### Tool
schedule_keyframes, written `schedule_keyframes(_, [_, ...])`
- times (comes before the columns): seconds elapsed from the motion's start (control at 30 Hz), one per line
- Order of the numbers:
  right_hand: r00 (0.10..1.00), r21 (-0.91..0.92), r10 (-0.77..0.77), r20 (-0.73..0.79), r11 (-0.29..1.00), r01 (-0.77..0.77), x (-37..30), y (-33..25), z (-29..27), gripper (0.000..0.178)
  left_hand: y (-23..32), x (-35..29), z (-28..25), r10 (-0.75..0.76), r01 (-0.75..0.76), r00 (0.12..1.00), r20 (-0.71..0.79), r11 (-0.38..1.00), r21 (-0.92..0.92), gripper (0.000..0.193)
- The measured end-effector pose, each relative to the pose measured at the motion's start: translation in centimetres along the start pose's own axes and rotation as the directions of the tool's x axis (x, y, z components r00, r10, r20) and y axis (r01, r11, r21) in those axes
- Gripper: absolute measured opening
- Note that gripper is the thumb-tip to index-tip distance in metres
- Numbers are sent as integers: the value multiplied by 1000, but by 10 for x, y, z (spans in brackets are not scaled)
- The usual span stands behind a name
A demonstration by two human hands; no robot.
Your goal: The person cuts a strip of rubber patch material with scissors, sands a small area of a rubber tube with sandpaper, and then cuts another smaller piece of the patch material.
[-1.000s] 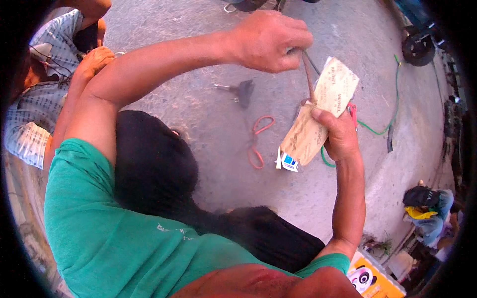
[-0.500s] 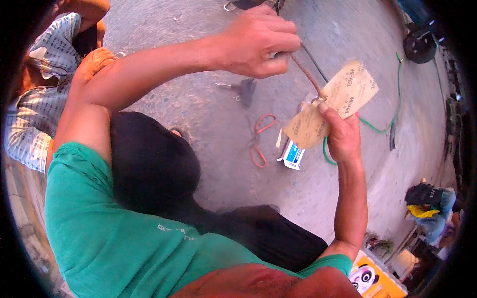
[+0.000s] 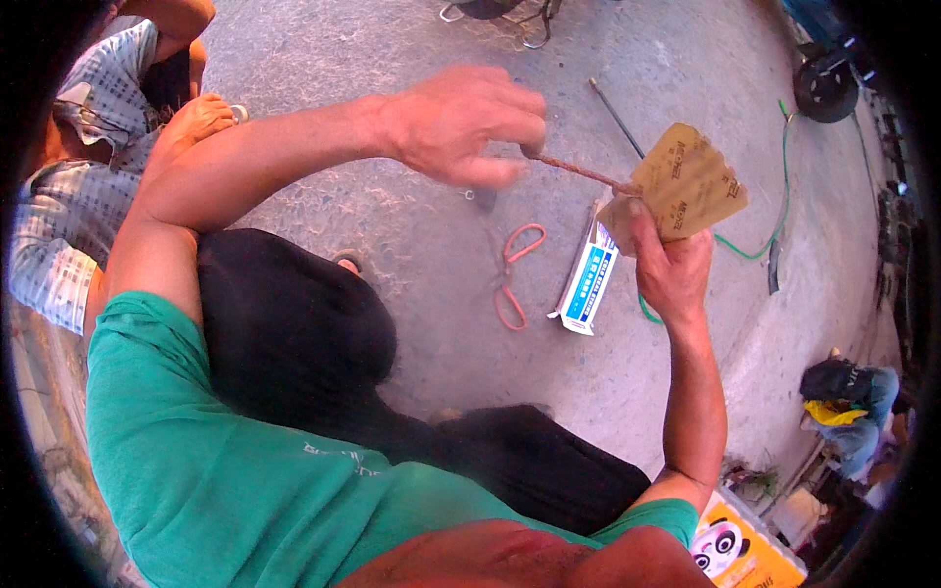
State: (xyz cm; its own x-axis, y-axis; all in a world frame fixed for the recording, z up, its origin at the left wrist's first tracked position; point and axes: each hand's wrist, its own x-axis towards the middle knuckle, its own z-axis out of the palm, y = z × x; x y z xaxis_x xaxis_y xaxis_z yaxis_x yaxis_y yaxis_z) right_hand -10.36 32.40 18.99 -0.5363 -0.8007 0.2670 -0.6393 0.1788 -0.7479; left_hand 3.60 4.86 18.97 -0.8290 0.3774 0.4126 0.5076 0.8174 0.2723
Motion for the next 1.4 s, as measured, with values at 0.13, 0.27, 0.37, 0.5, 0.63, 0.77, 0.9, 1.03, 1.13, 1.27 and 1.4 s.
schedule_keyframes(0.13, [1000, -36, 5, 27, 999, -4, 3, -9, -2, 21, 4, 3, 0, -92, 95, 988, 121, 995, -15, 22])
schedule_keyframes(0.27, [999, -34, 0, 47, 999, 2, 1, -9, -2, 21, 4, 4, 1, 5, -7, 999, 53, 999, 43, 23])
schedule_keyframes(0.37, [993, -74, -31, 115, 996, 40, -4, -5, -6, 22, 7, 6, -4, 44, -49, 998, 56, 995, 93, 21])
schedule_keyframes(0.5, [988, -59, -5, 155, 998, 14, -5, -9, -7, 22, 6, 3, -5, 77, -81, 996, 51, 992, 94, 18])
schedule_keyframes(0.63, [991, 191, 85, 99, 976, -103, -9, -7, -1, 20, 5, 2, -4, 107, -109, 994, 28, 989, 95, 16])
schedule_keyframes(0.77, [989, 157, 79, 124, 983, -98, -8, -2, -4, 20, 4, 0, 2, 93, -95, 995, 27, 992, 89, 16])
schedule_keyframes(0.9, [996, 139, 34, 79, 989, -45, -9, -1, -3, 20, 0, -1, 1, 106, -106, 994, 8, 992, 69, 17])
schedule_keyframes(1.03, [994, 146, 60, 94, 987, -73, -10, 3, -6, 22, -5, -3, 4, 111, -111, 994, 3, 992, 67, 17])
schedule_keyframes(1.13, [990, 159, 81, 118, 982, -99, -8, 6, -4, 24, -7, -5, 6, 82, -81, 997, -8, 995, 61, 17])
schedule_keyframes(1.27, [983, 231, 118, 142, 961, -149, -6, 15, -7, 29, -8, -5, 7, 70, -69, 997, -18, 996, 55, 21])
schedule_keyframes(1.4, [953, 373, 237, 187, 881, -292, 0, 17, -4, 29, -7, -1, 6, 95, -91, 994, -49, 992, 85, 26])
